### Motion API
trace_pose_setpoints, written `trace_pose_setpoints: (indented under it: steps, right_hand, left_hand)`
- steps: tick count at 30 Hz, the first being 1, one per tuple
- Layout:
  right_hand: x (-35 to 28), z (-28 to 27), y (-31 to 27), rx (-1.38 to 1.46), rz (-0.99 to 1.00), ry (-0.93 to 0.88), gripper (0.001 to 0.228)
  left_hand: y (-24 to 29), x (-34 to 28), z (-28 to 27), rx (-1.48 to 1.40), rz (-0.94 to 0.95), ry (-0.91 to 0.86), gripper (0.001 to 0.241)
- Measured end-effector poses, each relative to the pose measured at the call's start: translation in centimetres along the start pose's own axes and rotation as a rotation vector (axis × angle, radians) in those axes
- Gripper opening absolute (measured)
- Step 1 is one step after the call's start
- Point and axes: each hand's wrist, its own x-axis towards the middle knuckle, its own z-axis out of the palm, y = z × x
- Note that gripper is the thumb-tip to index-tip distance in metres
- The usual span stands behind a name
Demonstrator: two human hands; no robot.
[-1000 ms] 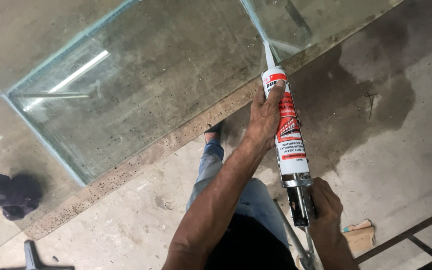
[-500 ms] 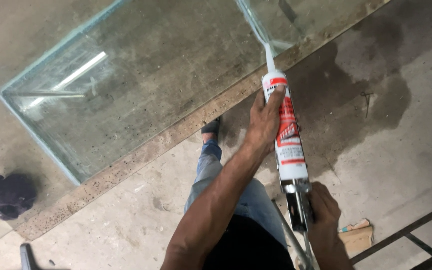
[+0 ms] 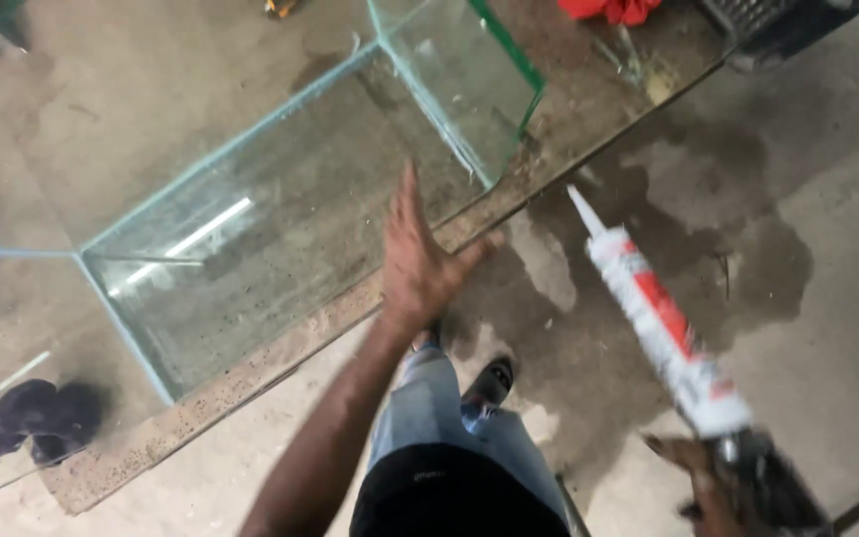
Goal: Applying silicone sealant to the edges of glass panels and smoothing the joints to assemble a tank.
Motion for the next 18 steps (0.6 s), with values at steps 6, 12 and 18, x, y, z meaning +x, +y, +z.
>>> trace_pose_setpoints:
  steps: [6, 12, 18]
  right_hand:
    - [27.6, 3.9, -4.2, 1.765, 0.497, 0.433, 0.029]
    - [45.1, 4.0, -8.1, 1.963, 0.583, 0.140, 0.042]
    - [54.4, 1.5, -13.6, 1.888, 0.579, -0.095, 0.056]
  left_hand:
    - [3.7, -0.3, 4.8, -0.138, -0.300, -0.026, 0.134]
    - [2.1, 0.4, 7.9, -0.166, -0.423, 0.060, 0.127]
    - [0.7, 0.7, 10.0, -0.006, -0.488, 0.208, 0.111]
